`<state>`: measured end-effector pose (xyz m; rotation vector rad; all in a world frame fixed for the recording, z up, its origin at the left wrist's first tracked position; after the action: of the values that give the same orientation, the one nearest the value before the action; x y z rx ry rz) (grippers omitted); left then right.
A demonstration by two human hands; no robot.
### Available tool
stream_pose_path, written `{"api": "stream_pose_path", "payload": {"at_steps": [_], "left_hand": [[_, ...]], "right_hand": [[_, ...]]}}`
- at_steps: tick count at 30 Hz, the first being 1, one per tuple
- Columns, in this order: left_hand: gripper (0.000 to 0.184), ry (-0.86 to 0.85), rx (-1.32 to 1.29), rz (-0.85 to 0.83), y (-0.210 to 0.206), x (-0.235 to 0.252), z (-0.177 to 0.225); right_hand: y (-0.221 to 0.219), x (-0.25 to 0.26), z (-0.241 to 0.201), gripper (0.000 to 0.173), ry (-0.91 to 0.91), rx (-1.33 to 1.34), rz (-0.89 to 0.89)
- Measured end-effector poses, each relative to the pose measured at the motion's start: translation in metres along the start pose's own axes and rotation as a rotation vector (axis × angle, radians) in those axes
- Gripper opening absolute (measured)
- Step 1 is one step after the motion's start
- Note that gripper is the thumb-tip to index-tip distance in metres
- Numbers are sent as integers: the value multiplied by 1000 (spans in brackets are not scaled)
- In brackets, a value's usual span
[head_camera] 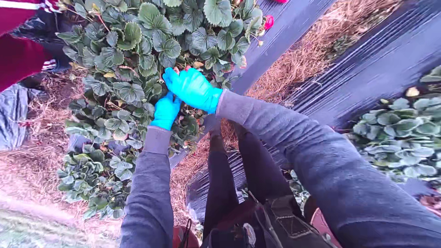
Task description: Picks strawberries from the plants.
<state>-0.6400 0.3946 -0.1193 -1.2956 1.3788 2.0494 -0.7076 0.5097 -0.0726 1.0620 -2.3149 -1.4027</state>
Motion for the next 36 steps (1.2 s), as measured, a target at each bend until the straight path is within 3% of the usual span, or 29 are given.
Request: {"api": "stream_pose_path", "payload": {"at_steps": [3, 6, 7, 9, 11, 13, 15, 18, 21, 23, 25, 26, 28, 29, 32, 36], "left_hand": [[54, 122, -652, 93, 5, 10, -22], [36, 182, -997, 142, 11, 7, -20], [32, 165, -970, 168, 14, 9, -13], [37, 153, -613, 212, 22, 21, 7], [56, 196, -195, 198, 27, 33, 29], [63, 213, 16, 171, 31, 42, 44], [62, 222, 54, 115, 32, 43, 47], [56, 185, -146, 14, 27, 43, 29], [34, -49, -422, 35, 12, 23, 24], [25, -185, -506, 126, 15, -7, 22], [27, -290, -481, 183, 17, -42, 30], [26, -335, -539, 177, 15, -61, 40], [22, -392, -901, 30, 4, -90, 68], [30, -399, -1115, -89, -5, -97, 85], [53, -393, -1648, -359, -25, -90, 137], [52, -375, -1972, -469, -23, -73, 187]], "right_hand": [[-33, 43, 16, 28, -216, 26, -298], [-20, 26, 51, 23, -262, 77, -275], [-14, 17, 72, 24, -296, 115, -231], [1, -4, 115, 27, -462, 244, -225], [8, -32, 144, 24, -645, 512, -263], [1, -62, 149, 18, -678, 907, -266], [-7, -89, 126, 13, -666, 1207, -292], [-3, -125, 90, 17, -653, 1443, -191], [2, -167, 115, 31, -669, 1669, -34], [8, -180, 173, 30, -777, 1493, 74], [33, -173, 232, 26, -926, 902, 56], [46, -161, 253, 28, -988, 613, 7], [51, -123, 279, 42, -999, 293, -92], [45, -102, 288, 48, -964, 224, -162], [26, -58, 298, 39, -823, 104, -382], [23, -74, 277, 31, -700, 100, -627]]}}
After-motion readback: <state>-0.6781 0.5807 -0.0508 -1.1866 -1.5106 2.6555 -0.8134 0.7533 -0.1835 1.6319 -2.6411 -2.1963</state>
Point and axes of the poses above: each hand's wrist, its own x-axis towards the middle knuckle, its own y-axis out of the back of the hand, z = x × y, the point moved 6 cm from there along x, towards the middle knuckle, and after that the axes turned 4 degrees about -y, right-handed, at the moved point
